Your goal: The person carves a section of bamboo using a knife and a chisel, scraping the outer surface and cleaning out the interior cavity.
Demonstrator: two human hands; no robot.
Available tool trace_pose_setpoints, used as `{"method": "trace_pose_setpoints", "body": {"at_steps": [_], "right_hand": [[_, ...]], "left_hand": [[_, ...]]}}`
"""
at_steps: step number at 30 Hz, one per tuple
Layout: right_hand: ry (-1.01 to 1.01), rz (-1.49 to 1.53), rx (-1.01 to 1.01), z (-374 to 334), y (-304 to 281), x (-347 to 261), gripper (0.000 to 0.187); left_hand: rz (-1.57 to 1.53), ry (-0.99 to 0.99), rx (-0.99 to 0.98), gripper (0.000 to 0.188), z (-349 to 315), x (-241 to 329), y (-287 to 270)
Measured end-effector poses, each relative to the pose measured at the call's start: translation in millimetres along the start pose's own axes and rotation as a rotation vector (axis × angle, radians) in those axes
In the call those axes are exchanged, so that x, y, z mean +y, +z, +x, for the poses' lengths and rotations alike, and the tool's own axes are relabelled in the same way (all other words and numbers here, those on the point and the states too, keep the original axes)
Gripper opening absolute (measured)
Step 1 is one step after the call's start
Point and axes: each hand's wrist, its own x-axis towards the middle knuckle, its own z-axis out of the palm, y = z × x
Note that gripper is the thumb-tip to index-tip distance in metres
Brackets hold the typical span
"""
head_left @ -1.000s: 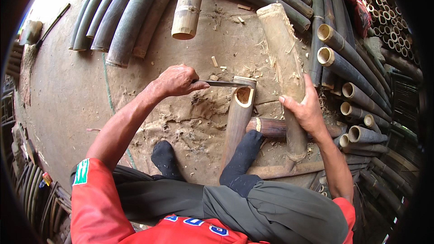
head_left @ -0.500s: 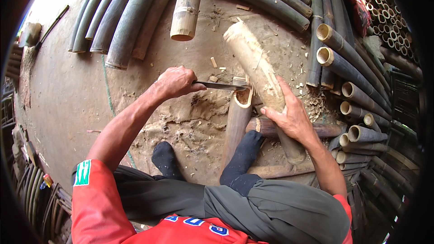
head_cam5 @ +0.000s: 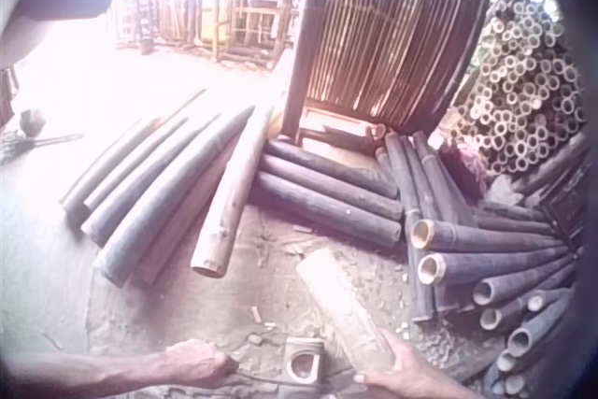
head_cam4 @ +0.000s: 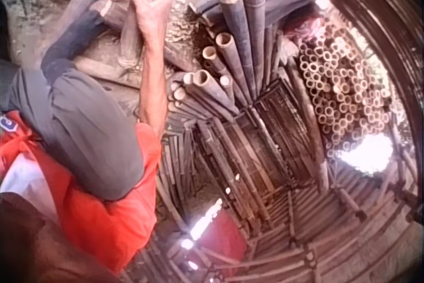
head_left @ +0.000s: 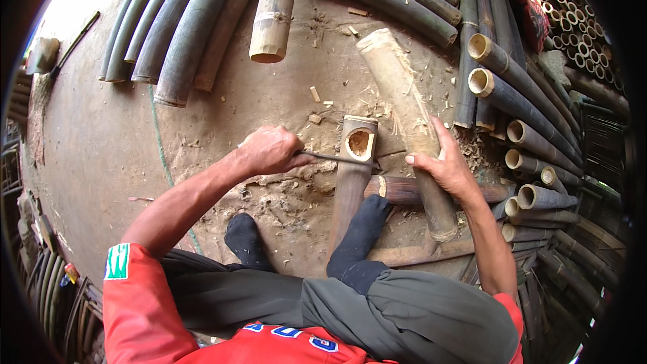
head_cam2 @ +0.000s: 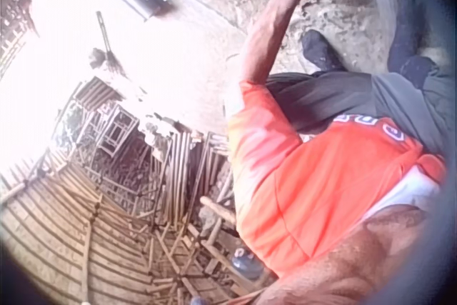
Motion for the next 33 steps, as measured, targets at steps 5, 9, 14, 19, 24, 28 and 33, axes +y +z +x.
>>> {"method": "trace_pose_setpoints", "body": {"at_steps": [5,9,14,19,24,28,33], "right_hand": [[0.071,0.039,0.013,-10.2,-12.6,2.5,0.106],[-0.026,-0.090,0.081,-23.9,-11.2,13.1,0.098],[0.088,-0.276,-0.053,-29.0,-8.1,20.8,0.095],[-0.015,-0.346,0.038,-28.4,-15.5,1.6,0.094],[0.118,-0.114,0.061,-30.3,15.8,14.9,0.084],[0.182,-0.312,-0.148,-18.2,-13.4,-2.5,0.092],[-0.020,-0.062,0.171,-22.6,-3.2,7.1,0.089]], "left_hand": [[-0.114,-0.118,0.129,0.063,40.2,6.3,-10.1],[-0.010,-0.159,0.081,0.055,51.3,8.2,-8.4],[0.011,-0.171,0.072,0.052,54.6,12.0,-12.7],[-0.013,-0.225,-0.002,0.057,54.2,12.1,-18.5],[-0.016,-0.245,-0.022,0.057,56.8,15.4,-19.9],[-0.002,-0.224,-0.046,0.057,58.5,14.5,-23.2],[-0.028,-0.257,-0.078,0.058,59.8,11.8,-18.8]]}}
